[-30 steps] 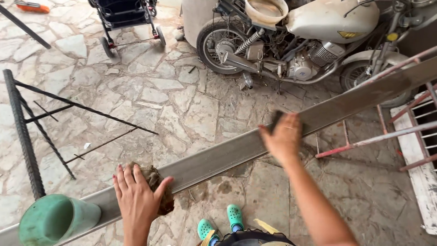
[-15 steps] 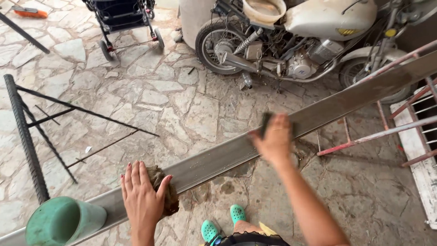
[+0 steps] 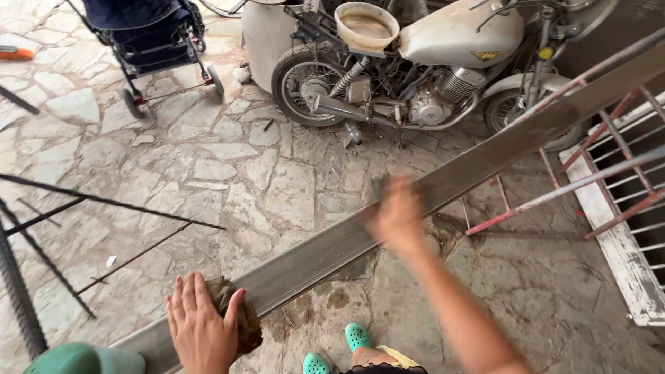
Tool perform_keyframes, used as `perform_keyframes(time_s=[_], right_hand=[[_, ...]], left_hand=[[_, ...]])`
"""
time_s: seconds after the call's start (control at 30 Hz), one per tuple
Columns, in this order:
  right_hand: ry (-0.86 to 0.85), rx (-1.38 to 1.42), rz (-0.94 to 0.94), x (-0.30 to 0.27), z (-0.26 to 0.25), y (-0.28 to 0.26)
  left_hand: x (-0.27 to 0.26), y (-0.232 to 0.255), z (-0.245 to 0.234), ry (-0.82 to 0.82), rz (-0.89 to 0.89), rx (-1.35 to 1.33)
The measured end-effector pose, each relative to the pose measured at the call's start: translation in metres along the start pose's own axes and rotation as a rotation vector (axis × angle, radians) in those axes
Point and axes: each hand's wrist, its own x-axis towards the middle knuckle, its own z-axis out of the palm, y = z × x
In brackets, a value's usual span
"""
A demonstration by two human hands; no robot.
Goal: The person is sanding a long metal beam using a piece of sandpaper and wiping it with a cloth to prepare the surface.
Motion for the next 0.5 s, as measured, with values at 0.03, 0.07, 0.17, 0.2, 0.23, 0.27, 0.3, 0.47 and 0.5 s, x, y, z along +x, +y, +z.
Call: perform_keyframes(time_s=[0.03, 0.07, 0.17, 0.2, 0.23, 0.27, 0.3, 0.47, 0.5], right_hand=[[-0.153, 0.094, -0.019, -0.026, 0.005, -0.031], [-0.304, 0.191, -0.041, -0.051, 0.01, -0.062], [-0.574, -0.303, -0.695, -0.098, 0.052, -0.051], [-0.567, -0.295, -0.687, -0.084, 0.027, -0.043], [-0.409, -0.054, -0.446, -0.071, 0.004, -0.036], [-0.243, 0.183, -0.208, -0.059, -0.019, -0.028], [-0.247, 0.186, -0.202, -0.014, -0.012, -0.001], [-0.03, -0.129, -0.014, 0.029, 0.004, 0.052], [-0.029, -0.125, -0.011, 0.005, 0.009, 0.019]], left_hand=[[-0.001, -0.001, 0.002, 0.023, 0.008, 0.022], [-0.001, -0.002, 0.004, 0.046, 0.016, 0.043], [0.0, -0.005, 0.011, 0.129, 0.039, 0.051], [0.0, -0.006, 0.013, 0.131, 0.052, 0.052], [-0.001, -0.008, 0.017, 0.133, 0.028, 0.059], [-0.003, -0.01, 0.022, 0.135, 0.005, 0.066], [0.0, -0.008, 0.018, 0.128, 0.009, 0.07], [-0.001, -0.005, 0.011, 0.183, 0.054, 0.026], [-0.001, -0.007, 0.011, 0.183, 0.059, 0.027]])
